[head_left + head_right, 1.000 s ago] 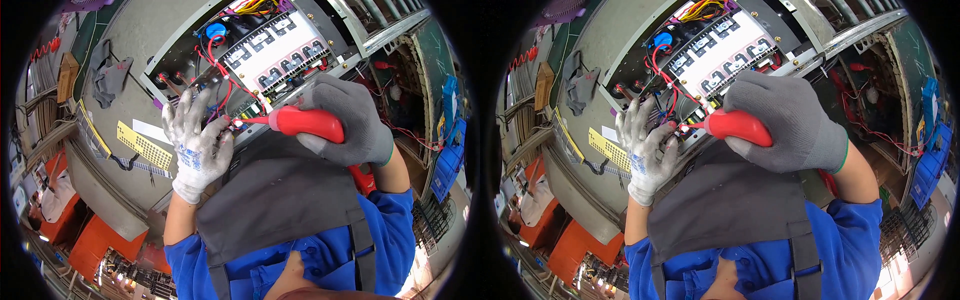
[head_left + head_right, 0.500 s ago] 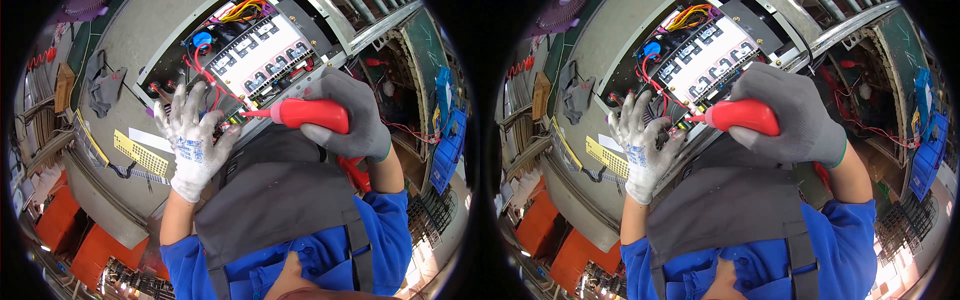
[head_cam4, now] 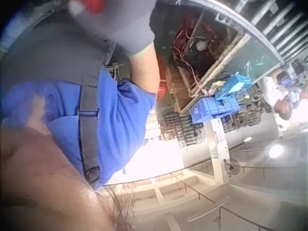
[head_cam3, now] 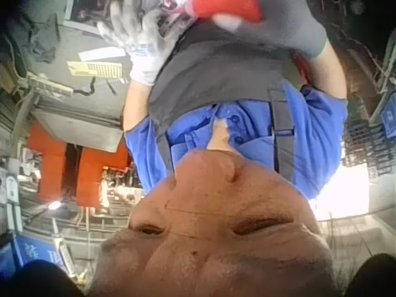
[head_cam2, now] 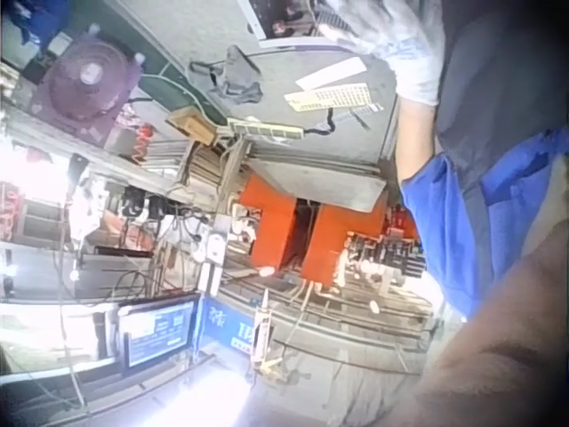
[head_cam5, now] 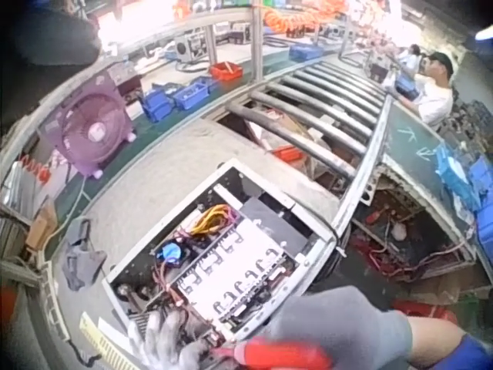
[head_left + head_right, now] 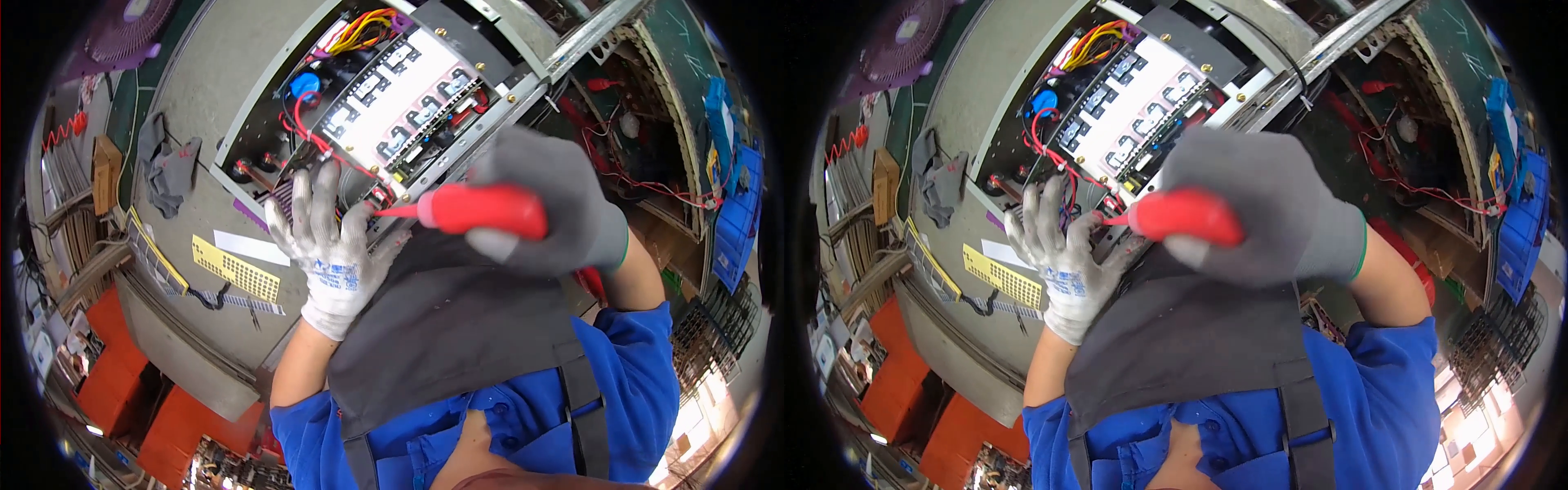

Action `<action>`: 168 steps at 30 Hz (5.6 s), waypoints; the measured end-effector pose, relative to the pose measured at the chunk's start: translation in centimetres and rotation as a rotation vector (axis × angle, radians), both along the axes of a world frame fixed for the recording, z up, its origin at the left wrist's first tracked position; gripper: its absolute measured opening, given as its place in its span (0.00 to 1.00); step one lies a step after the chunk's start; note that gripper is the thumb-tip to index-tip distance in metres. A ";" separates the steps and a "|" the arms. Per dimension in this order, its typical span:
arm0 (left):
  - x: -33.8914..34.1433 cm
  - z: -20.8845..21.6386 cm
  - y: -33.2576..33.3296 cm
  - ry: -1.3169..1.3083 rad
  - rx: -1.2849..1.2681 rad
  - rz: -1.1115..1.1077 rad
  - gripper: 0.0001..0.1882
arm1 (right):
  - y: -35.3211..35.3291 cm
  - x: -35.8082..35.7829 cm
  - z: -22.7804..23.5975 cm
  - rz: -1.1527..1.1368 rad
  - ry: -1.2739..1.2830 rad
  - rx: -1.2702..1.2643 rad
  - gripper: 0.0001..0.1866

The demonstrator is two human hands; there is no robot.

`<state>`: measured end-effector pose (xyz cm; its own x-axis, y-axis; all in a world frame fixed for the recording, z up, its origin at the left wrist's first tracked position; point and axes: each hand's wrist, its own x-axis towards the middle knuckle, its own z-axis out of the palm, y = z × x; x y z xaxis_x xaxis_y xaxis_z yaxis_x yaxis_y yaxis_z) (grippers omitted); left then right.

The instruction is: Assembling and labeling electronic power supply units on a production line, including applying oil with a dispenser.

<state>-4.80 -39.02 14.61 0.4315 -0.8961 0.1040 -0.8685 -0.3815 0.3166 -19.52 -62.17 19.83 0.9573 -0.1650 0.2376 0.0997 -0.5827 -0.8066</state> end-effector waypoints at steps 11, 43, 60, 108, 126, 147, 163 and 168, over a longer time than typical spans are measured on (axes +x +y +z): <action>0.7 2.0 -2.7 -0.066 0.048 -0.176 0.16 | -9.4 -11.5 -5.4 -0.596 -0.534 1.617 0.22; 15.9 6.6 -23.5 -0.207 0.272 0.289 0.58 | -21.7 18.1 2.6 -0.093 -0.257 -0.242 0.27; 15.6 7.7 -23.3 -0.188 0.207 0.313 0.56 | -24.5 18.7 5.1 -0.132 -0.122 0.142 0.16; 16.8 5.1 -5.7 -0.166 -0.160 0.530 0.34 | -8.4 27.8 7.7 0.360 -0.280 -0.267 0.20; 22.8 3.3 -4.4 -0.188 -0.365 0.555 0.19 | -11.1 30.3 10.1 -0.071 0.288 0.359 0.22; 36.3 1.1 -7.2 -0.322 -0.437 0.384 0.18 | 1.1 30.8 9.2 -0.079 -0.381 -0.850 0.21; 37.3 1.9 -8.4 0.039 -0.507 0.499 0.20 | -0.8 31.9 8.5 0.021 -0.300 -0.419 0.18; 37.2 2.1 -8.2 0.033 -0.493 0.500 0.21 | -0.3 32.4 8.4 0.012 -0.329 -0.524 0.19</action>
